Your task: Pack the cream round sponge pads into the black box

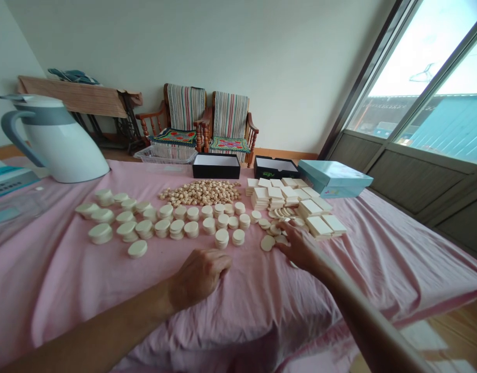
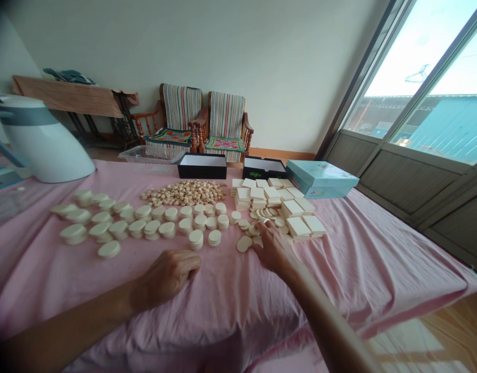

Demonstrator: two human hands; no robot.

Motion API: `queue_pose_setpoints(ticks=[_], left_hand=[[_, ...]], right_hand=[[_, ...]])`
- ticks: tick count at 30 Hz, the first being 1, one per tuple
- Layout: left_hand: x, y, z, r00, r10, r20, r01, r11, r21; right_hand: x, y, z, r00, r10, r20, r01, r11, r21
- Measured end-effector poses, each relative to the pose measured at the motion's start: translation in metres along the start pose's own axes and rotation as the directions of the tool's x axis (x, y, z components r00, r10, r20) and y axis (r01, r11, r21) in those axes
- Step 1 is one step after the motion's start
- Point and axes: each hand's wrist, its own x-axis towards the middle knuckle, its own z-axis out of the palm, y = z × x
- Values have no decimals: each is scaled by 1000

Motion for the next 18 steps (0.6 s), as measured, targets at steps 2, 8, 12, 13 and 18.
queue_pose_setpoints(ticks=[2,8,12,13,18], left_hand=[[0,0,0,1000,-7,2,7,1000,-14],[1,1,-1,1000,-20,8,20,999,-44],[1,1,-2,1000,-22,-6,22,998,-54],[1,1,-2,1000,-21,-8,21,998,-53],[1,1,-3,1000,-15,11,15,999,-46]], right_hand=[[0,1,-2,1000,-7,-6,7,1000,10],[13,-3,-2,993,32,-111,-29,999,25],[22,-9,3,999,23,-45,-25,999,-37],[23,-9,4,999,20,-37,-21,999,-46],[25,-4,3,999,7,-36,-7,1000,3]])
